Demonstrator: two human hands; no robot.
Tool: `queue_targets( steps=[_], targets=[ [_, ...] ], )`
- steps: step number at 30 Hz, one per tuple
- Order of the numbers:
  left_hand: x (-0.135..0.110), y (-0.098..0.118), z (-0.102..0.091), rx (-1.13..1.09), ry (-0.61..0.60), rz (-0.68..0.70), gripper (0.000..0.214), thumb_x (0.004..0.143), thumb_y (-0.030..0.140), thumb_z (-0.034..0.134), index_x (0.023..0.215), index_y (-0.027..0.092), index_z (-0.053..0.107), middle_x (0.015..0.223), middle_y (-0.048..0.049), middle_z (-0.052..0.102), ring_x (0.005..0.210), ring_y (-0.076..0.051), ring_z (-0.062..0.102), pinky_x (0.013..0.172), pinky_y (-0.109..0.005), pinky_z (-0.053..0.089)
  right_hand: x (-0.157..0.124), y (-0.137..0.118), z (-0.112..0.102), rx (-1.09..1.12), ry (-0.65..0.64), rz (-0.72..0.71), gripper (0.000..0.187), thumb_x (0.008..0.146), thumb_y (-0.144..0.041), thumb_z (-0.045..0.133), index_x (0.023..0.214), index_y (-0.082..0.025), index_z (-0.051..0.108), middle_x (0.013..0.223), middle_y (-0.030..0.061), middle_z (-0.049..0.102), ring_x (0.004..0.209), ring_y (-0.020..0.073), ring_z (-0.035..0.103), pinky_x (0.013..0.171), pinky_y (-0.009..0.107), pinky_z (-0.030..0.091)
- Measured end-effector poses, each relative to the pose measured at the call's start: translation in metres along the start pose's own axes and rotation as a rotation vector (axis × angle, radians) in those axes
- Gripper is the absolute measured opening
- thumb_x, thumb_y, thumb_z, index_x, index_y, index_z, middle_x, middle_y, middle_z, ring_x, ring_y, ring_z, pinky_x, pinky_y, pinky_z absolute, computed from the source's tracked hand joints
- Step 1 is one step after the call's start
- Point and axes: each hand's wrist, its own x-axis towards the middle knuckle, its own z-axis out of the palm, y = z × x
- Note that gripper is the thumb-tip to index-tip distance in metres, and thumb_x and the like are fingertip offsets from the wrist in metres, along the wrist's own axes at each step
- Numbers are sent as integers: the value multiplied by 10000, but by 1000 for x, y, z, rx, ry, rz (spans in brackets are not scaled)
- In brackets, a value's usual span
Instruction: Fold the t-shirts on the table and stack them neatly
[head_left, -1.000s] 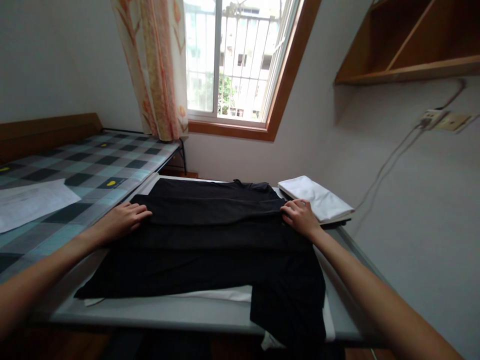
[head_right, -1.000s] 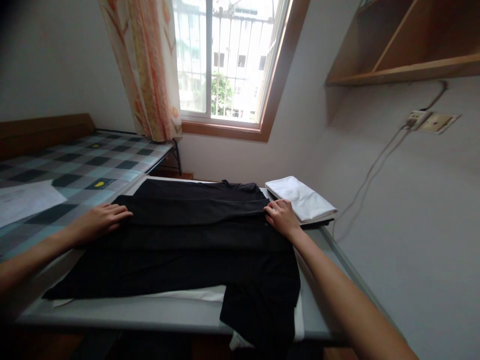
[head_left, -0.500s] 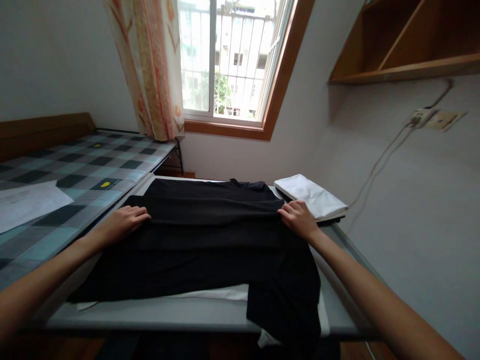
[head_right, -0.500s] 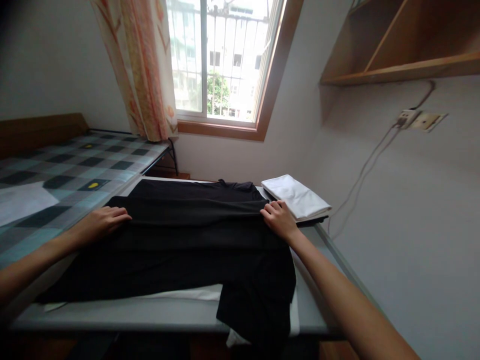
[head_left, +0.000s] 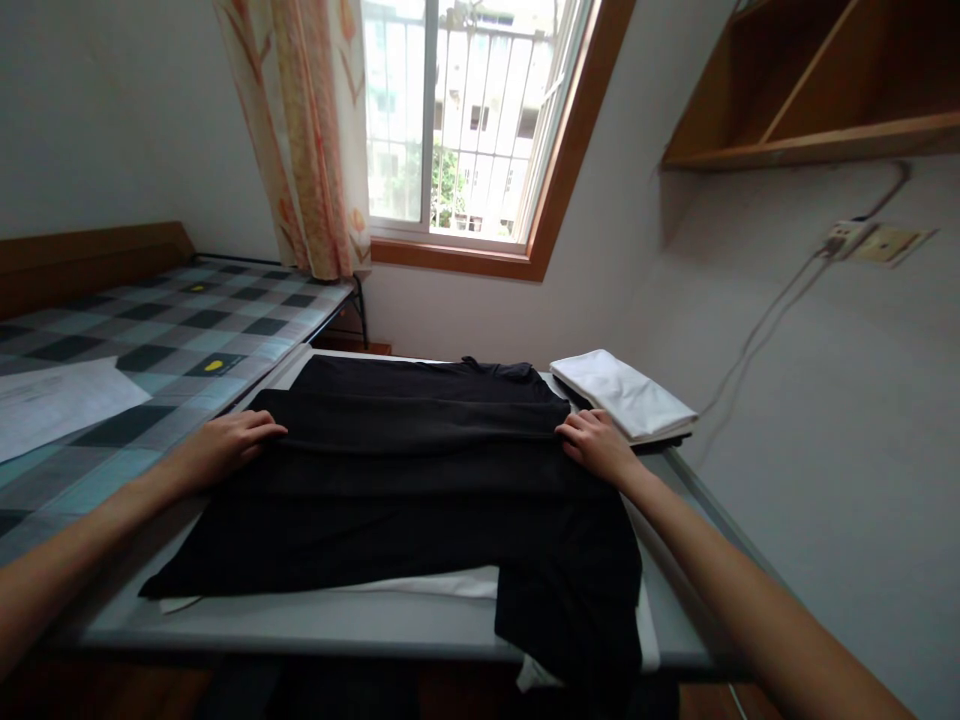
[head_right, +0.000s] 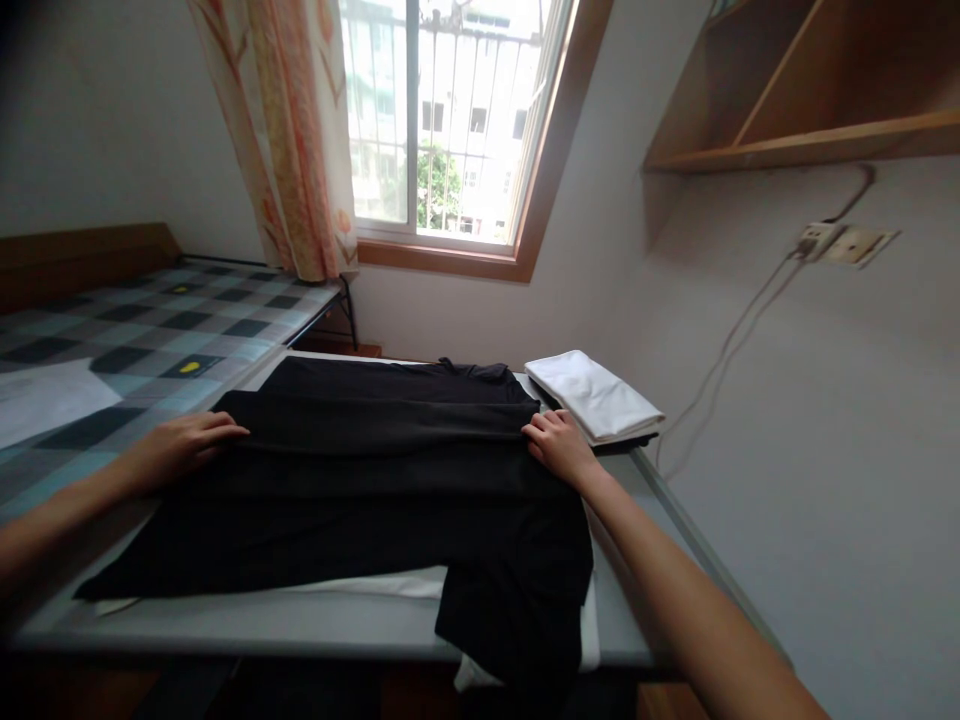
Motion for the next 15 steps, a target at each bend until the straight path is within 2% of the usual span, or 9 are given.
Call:
queue_targets(
  steps=[3,8,11,15],
  targets=[
    [-3,-6,-2,51,-15,-52,375,815,128,432,1105,200,658,1078,-86,639,936,-242,634,811,-357,483,-1,0,-7,-20,24,32,140,844,-192,580,934,-206,686,924,65,667,901,240,549,863,363,292],
    [-9,-6,-8,84,-30,-137,331,851,143,397,1052,217,649,1071,-46,635,860,-199,641,725,-304,482,-5,0,-16,-36,63,101,103,852,-202,579,894,-186,672,892,63,662,907,235,554,861,356,291],
    [-3,13,-9,151,21,-33,391,838,100,411,1143,230,617,1067,-20,634,913,-182,615,793,-293,470,-7,-3,-14,-25,-11,57,98,838,-188,590,884,-191,676,893,56,663,897,232,552,832,345,297],
    [27,60,-9,232,81,151,552,770,81,553,1302,229,553,1187,-72,613,988,-232,595,859,-344,454,-5,-9,-13,-40,-41,80,125,849,-208,583,916,-186,686,917,66,664,916,239,546,836,350,297]
  ],
)
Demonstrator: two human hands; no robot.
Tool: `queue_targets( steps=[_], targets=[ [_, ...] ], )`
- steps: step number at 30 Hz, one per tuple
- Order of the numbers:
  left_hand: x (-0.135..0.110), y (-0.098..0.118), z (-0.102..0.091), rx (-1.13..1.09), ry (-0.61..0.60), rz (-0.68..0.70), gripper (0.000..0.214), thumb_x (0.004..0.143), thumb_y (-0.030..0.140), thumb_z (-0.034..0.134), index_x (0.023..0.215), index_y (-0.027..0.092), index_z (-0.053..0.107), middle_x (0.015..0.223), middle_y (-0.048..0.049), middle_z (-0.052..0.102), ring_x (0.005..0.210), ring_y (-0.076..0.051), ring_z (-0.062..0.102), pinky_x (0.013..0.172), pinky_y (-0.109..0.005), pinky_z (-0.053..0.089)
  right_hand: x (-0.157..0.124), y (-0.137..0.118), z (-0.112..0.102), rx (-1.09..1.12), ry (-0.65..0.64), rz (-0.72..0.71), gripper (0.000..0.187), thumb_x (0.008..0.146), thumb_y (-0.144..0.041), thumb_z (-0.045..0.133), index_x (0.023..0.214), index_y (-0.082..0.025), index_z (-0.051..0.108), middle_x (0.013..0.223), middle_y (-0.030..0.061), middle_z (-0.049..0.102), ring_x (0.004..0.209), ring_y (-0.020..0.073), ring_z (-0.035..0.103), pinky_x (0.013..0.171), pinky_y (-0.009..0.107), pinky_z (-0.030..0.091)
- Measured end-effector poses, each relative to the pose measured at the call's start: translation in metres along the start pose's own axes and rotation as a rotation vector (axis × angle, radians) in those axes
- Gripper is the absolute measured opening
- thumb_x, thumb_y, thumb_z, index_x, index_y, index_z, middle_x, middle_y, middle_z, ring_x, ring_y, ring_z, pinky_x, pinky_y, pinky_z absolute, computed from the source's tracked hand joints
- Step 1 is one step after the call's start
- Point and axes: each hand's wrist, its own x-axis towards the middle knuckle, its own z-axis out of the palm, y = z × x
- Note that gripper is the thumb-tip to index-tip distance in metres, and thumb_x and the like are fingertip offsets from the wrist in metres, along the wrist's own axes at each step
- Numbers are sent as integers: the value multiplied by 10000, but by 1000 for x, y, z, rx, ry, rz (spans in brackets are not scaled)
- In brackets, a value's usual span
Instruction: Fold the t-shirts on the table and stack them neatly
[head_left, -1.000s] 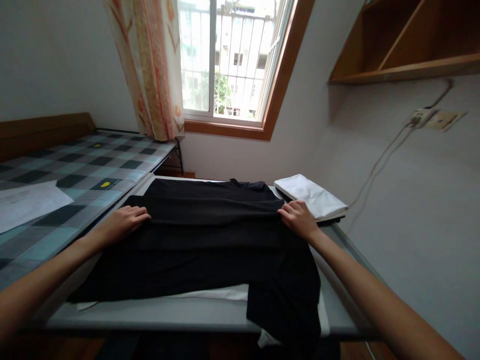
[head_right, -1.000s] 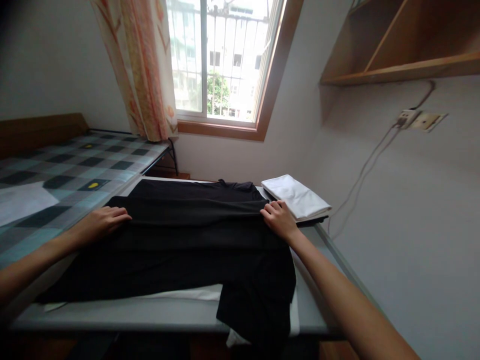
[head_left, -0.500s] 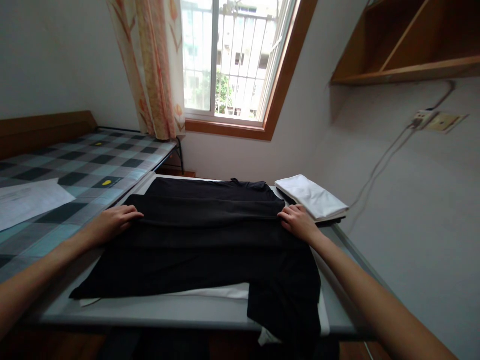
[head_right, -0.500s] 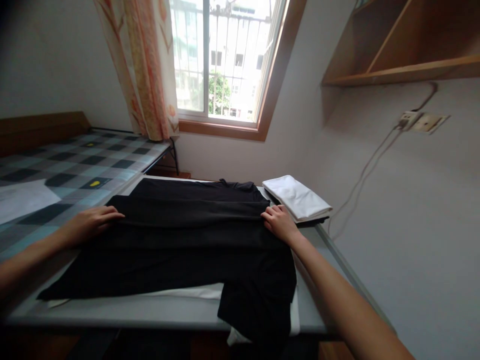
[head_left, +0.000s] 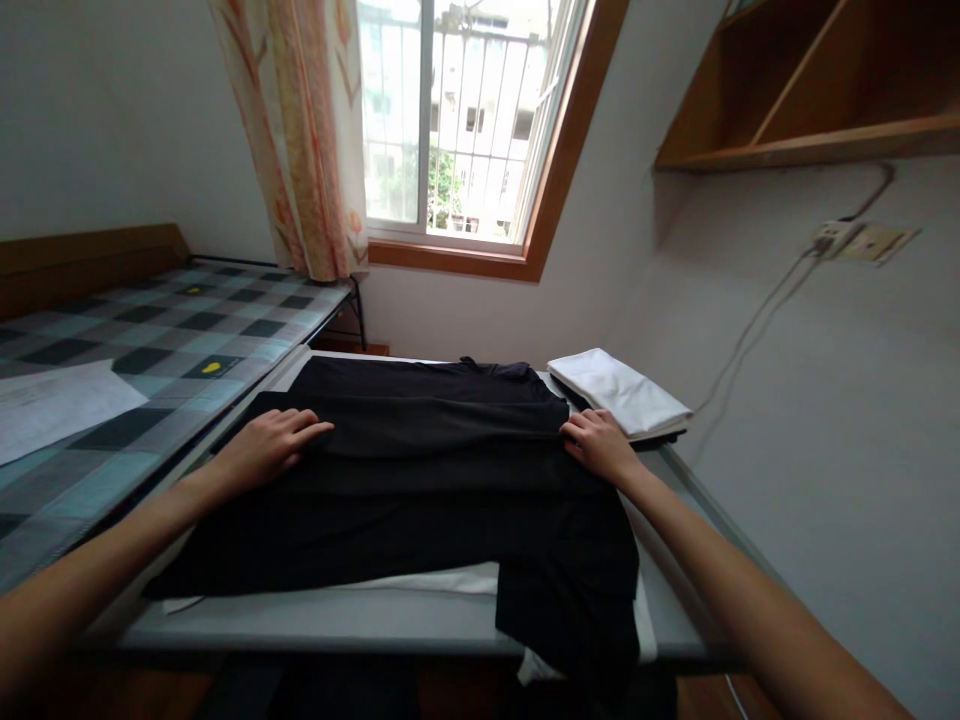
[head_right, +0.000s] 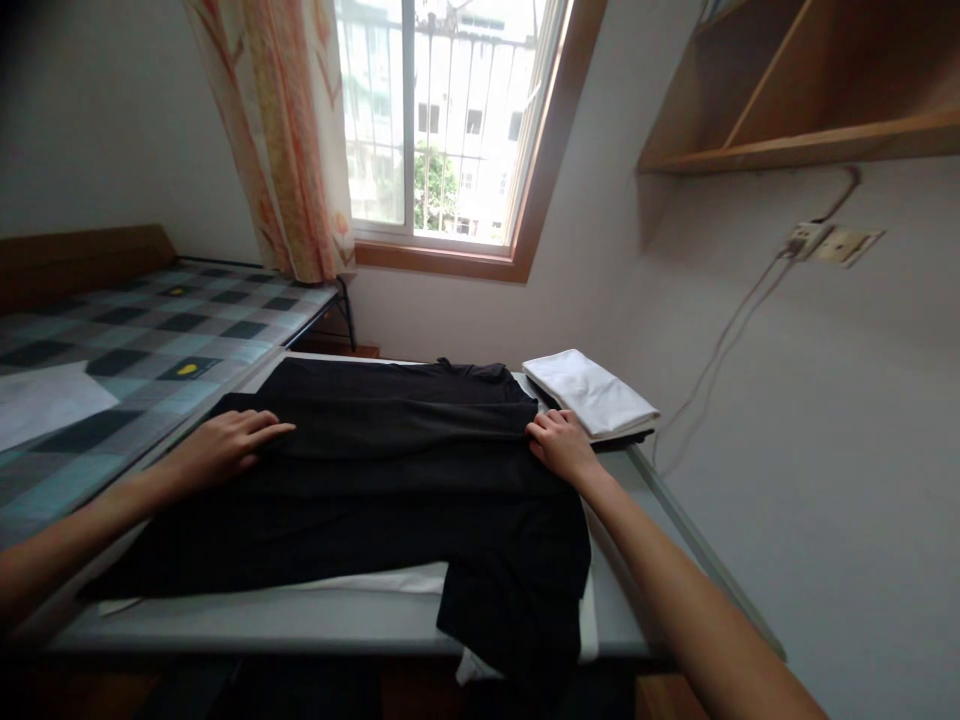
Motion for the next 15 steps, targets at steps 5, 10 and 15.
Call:
queue_targets(
  steps=[5,10,15],
  targets=[
    [65,63,-15,33,122,254,486,899,123,489,1366,257,499,1223,-94,600,1011,-222,576,833,-344,427,3,-5,-5,-6,-32,51,155,858,-219,574,947,-182,695,933,72,662,937,251,544,849,357,297],
    [123,118,-31,72,236,432,412,926,135,479,1328,222,507,1194,-103,603,950,-212,569,765,-339,405,3,-7,-4,19,-56,83,166,866,-218,561,957,-181,696,958,77,668,950,248,548,854,354,297],
    [158,154,-33,106,358,514,261,948,134,449,1165,173,590,1077,-97,630,890,-212,566,703,-339,376,4,-7,-2,32,-62,97,174,876,-226,554,968,-186,695,974,81,670,954,247,548,857,357,296]
  ],
)
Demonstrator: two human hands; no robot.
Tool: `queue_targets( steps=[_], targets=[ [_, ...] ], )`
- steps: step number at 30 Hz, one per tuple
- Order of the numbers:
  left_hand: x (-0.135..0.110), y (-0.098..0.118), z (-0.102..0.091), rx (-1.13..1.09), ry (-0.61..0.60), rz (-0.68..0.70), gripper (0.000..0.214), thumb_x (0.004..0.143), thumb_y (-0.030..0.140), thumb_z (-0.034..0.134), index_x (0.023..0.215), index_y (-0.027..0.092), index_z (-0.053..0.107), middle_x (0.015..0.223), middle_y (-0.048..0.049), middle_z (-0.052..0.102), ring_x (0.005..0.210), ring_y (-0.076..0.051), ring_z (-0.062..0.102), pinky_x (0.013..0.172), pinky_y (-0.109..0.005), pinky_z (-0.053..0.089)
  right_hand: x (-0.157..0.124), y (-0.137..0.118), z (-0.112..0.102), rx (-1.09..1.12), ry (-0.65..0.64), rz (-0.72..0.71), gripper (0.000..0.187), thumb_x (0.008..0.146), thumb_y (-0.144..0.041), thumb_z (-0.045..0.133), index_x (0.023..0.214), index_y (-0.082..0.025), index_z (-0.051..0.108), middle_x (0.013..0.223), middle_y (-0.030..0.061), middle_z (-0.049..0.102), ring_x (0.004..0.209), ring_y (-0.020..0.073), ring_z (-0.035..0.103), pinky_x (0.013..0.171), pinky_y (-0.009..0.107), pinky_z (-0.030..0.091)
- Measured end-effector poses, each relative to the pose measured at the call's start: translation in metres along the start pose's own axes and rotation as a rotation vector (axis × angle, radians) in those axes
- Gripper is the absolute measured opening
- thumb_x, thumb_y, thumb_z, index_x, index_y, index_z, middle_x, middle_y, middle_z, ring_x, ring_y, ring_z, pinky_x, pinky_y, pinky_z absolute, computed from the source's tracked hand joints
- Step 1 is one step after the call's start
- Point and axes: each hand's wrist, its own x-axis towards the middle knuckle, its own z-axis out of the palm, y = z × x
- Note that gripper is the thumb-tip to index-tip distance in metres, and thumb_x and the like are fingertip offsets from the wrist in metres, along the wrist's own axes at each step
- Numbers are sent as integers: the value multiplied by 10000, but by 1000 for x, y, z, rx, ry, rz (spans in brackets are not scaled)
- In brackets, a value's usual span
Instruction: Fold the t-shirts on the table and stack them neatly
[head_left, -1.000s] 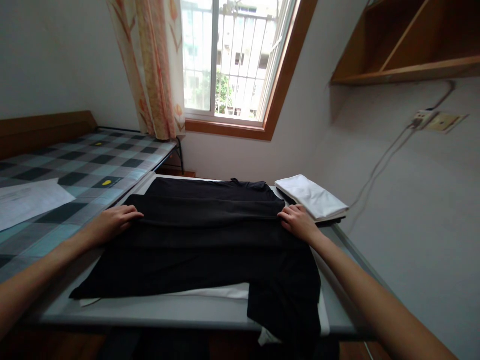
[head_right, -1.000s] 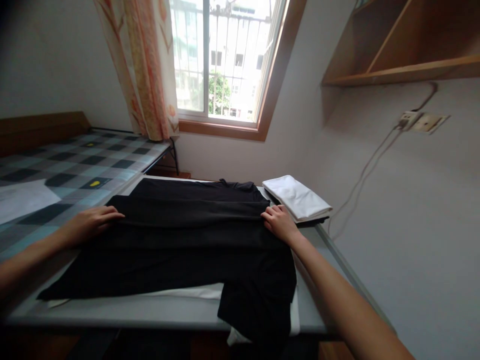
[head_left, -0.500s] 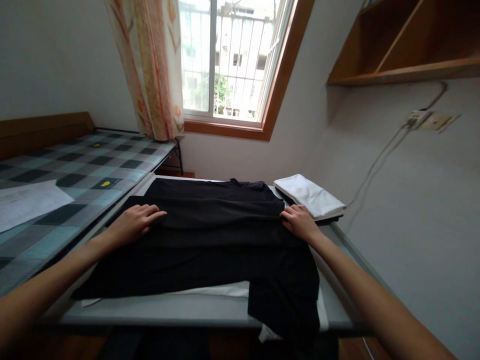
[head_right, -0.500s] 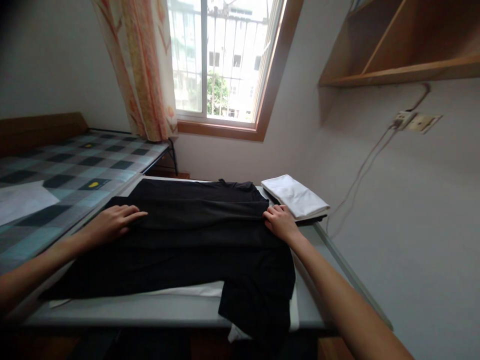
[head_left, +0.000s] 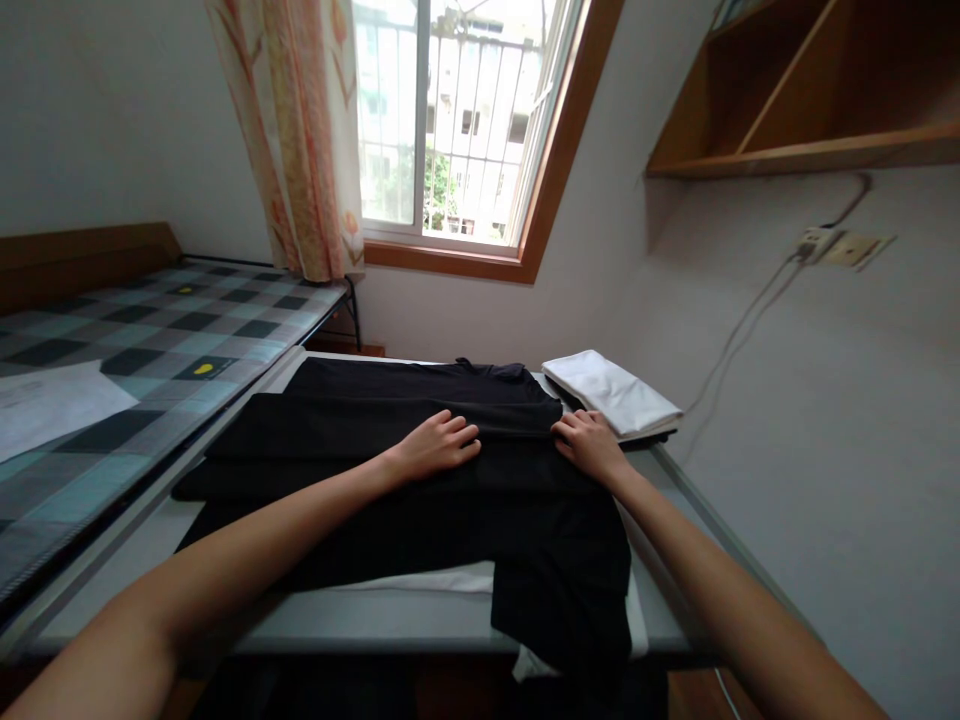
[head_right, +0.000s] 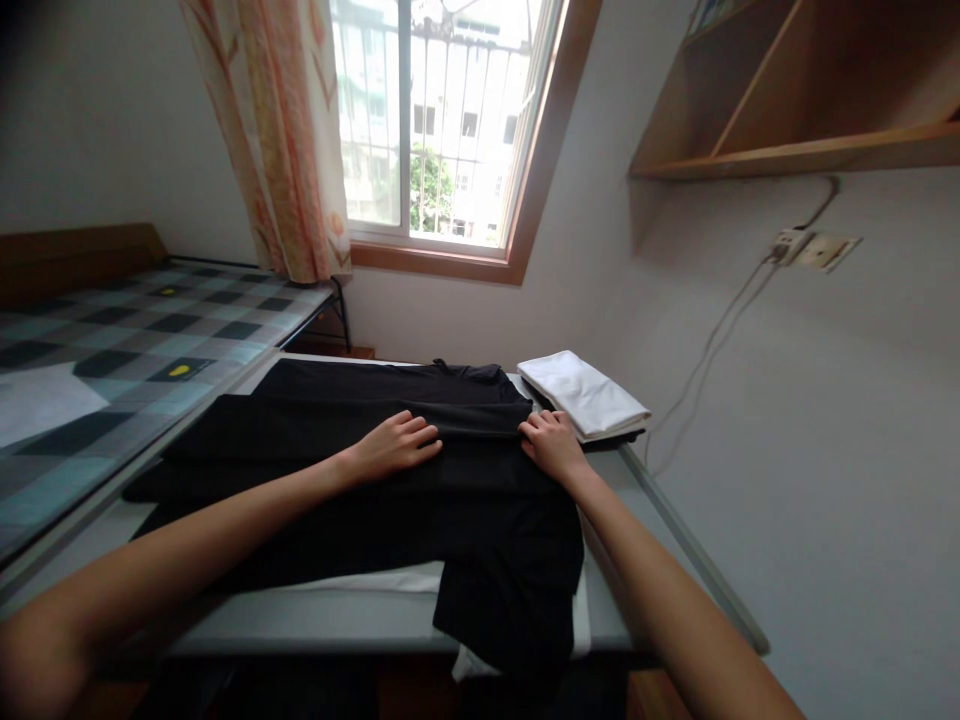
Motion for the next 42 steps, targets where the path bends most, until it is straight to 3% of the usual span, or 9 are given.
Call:
queue_targets(
  steps=[4,7,11,14,18,29,32,37,42],
  targets=[
    [9,3,9,22,29,-17,192,947,121,451,1034,149,619,967,-91,634,828,-204,563,680,-341,360,-1,-1,0,10,7,24,172,883,-232,549,963,-191,695,966,74,669,947,240,552,854,352,298],
    [6,2,11,35,33,-23,192,942,115,459,1054,150,611,983,-92,631,833,-204,561,690,-344,365,-2,-1,1,20,23,32,168,883,-235,552,957,-193,696,959,74,668,942,237,554,848,350,299],
    [1,-1,8,26,19,-12,224,938,123,471,1126,164,587,1027,-95,628,858,-204,561,709,-342,382,-3,0,4,28,39,32,153,873,-230,567,945,-195,698,943,73,670,925,235,559,829,348,303],
    [-1,-4,3,18,0,-7,206,939,99,448,1060,143,609,943,-89,637,826,-197,569,714,-337,397,-3,0,5,35,87,36,145,872,-223,569,937,-191,695,932,72,669,915,233,562,822,344,311],
    [-6,-8,-1,-12,18,-84,205,941,96,439,1051,116,611,925,-92,646,812,-199,585,739,-336,420,-5,1,4,37,144,27,138,872,-213,573,933,-181,694,937,78,662,916,233,559,809,335,322],
    [-11,3,8,-213,-37,-160,184,937,149,469,1038,152,623,939,-77,653,835,-185,613,753,-320,428,-10,-4,-1,3,30,-8,224,863,-160,525,1013,-189,689,982,88,659,940,243,541,826,353,310],
    [-17,4,9,-333,-19,-184,227,978,260,438,1051,180,638,945,-59,653,837,-164,623,756,-294,442,-13,-3,-3,52,1,4,213,875,-222,513,966,-199,704,988,82,669,946,240,541,853,358,318],
    [-25,-8,4,-591,-7,-382,346,1005,363,366,1051,200,667,997,-50,671,907,-150,637,827,-275,469,-3,-20,-12,218,119,145,342,946,-372,428,965,-193,718,1056,100,675,999,238,564,915,368,346],
    [-33,-9,16,-538,-141,-624,503,955,523,404,1329,221,553,1335,-134,570,1206,-259,546,1014,-459,404,31,-71,-17,364,107,176,558,980,-522,303,1308,-171,586,1378,126,540,1280,249,451,1057,371,301]
  ],
)
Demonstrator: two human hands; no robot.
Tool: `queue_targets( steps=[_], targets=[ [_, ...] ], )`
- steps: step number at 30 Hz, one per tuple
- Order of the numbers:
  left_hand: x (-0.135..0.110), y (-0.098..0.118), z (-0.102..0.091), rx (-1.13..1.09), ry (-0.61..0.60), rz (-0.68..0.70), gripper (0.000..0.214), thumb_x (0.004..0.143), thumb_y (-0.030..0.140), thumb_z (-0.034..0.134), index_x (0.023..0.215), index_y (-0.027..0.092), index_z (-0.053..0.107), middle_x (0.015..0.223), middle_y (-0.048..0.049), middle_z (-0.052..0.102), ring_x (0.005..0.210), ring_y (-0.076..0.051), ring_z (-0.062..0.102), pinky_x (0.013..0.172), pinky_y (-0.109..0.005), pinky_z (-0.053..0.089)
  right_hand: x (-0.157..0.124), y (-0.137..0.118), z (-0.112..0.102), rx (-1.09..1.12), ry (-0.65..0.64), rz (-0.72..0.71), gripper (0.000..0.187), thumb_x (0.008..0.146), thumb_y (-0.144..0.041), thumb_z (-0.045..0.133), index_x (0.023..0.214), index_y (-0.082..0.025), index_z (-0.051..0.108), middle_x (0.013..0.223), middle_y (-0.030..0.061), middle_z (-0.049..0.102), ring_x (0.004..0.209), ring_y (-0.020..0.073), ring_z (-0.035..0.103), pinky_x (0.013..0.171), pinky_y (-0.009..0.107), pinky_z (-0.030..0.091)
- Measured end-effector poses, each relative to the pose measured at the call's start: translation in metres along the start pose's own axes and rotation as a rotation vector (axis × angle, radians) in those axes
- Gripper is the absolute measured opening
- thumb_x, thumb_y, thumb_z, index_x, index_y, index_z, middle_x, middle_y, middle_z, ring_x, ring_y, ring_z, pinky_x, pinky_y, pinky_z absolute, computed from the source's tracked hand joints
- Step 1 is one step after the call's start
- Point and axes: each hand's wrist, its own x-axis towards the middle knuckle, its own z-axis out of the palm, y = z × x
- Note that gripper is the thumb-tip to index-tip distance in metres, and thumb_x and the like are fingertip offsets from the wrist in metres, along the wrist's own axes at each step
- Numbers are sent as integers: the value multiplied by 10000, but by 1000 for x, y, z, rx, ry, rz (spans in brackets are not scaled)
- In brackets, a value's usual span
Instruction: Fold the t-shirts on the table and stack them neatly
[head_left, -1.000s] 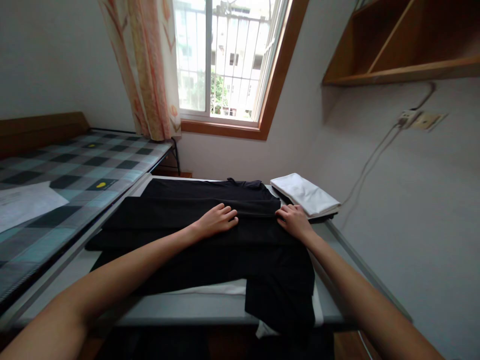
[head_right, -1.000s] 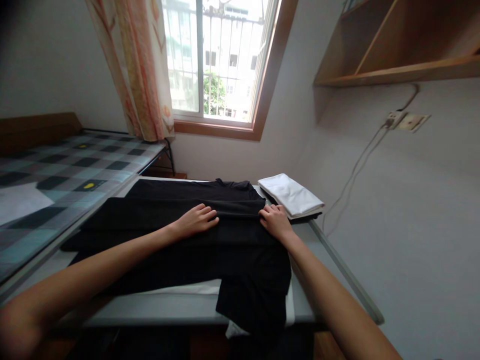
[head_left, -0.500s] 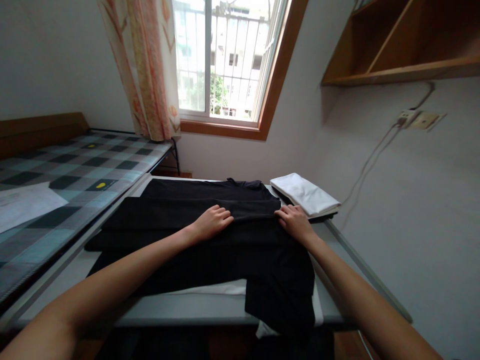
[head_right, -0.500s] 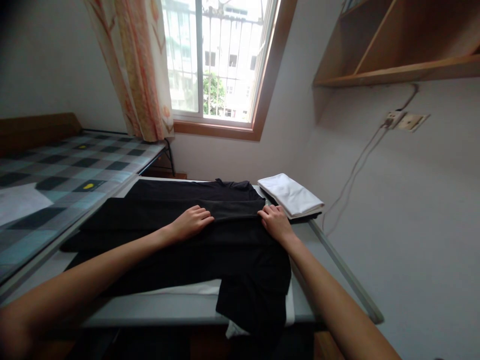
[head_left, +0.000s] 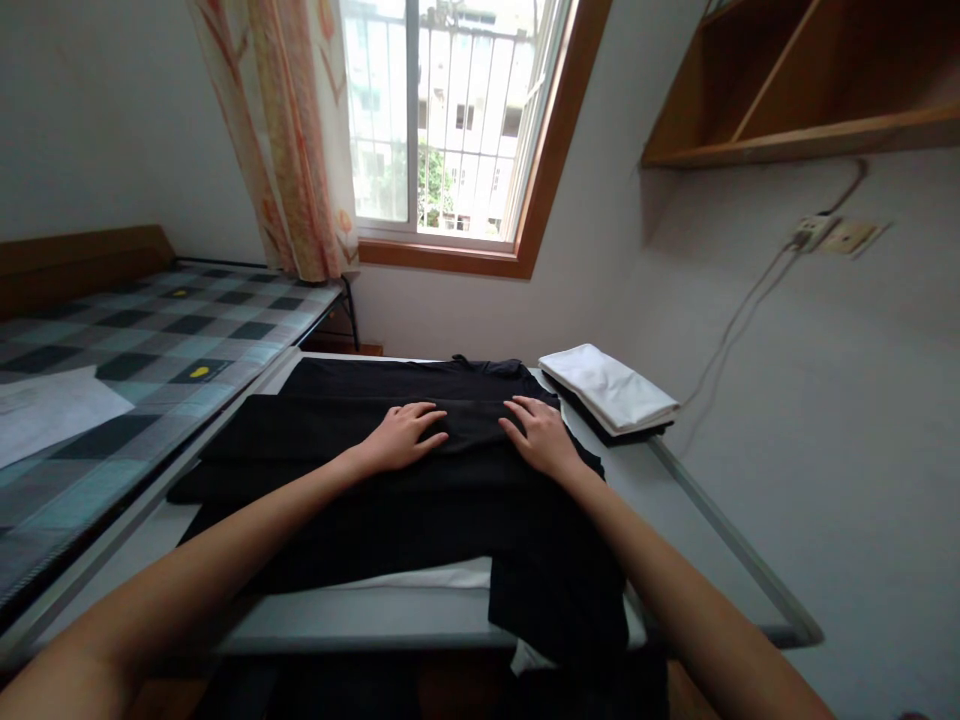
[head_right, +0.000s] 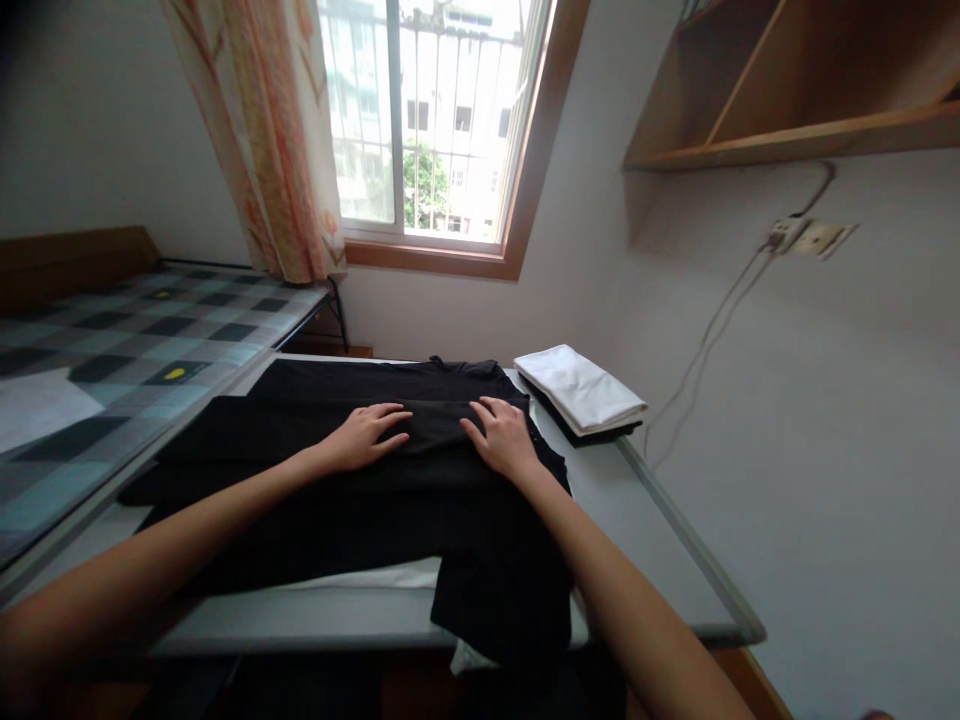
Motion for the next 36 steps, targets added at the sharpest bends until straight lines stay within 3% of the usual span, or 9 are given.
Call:
queue_targets(
  steps=[3,8,14,25,30,34,36],
  targets=[
    [-7,0,17,87,-63,-43,589,941,562,394,1435,244,440,1497,-140,415,1377,-323,367,1090,-572,274,13,-32,18,7,-123,17,668,967,-601,215,1448,-195,441,1529,118,367,1411,277,289,1130,437,204],
    [-12,1,28,105,-87,-60,617,951,575,337,1482,262,361,1549,-109,332,1432,-305,273,1130,-553,212,23,-57,40,53,-292,34,780,922,-694,136,1515,-218,310,1587,106,233,1462,290,165,1162,508,88],
    [-13,-13,21,92,-155,-161,688,920,660,299,1505,298,298,1578,-68,266,1455,-288,221,1151,-536,166,19,-37,42,44,-343,51,796,896,-731,106,1522,-272,280,1593,98,218,1468,259,158,1168,491,92],
    [-51,-91,-6,165,-189,-503,726,916,662,235,1530,276,230,1599,-54,204,1474,-276,149,1160,-530,118,-3,37,33,-24,-336,311,765,928,-681,96,1530,-236,254,1608,66,157,1472,252,135,1164,495,143],
    [-62,-114,-16,181,-184,-658,728,921,639,235,1536,250,214,1602,-74,192,1469,-304,156,1147,-549,148,-2,34,28,-64,-339,318,730,949,-643,145,1521,-211,283,1601,86,187,1464,266,162,1155,538,123],
    [-64,-121,-14,186,-178,-661,709,926,618,246,1532,250,232,1600,-65,200,1469,-309,154,1145,-547,158,21,11,17,-129,-360,309,737,951,-634,179,1437,-150,448,1514,164,373,1437,333,208,1131,601,44],
    [-64,-123,-13,182,-173,-652,709,925,620,246,1531,251,240,1598,-68,208,1467,-313,160,1143,-551,159,35,-6,15,-92,-319,271,762,943,-655,147,1430,-158,458,1519,158,366,1443,333,185,1134,588,47]
  ],
)
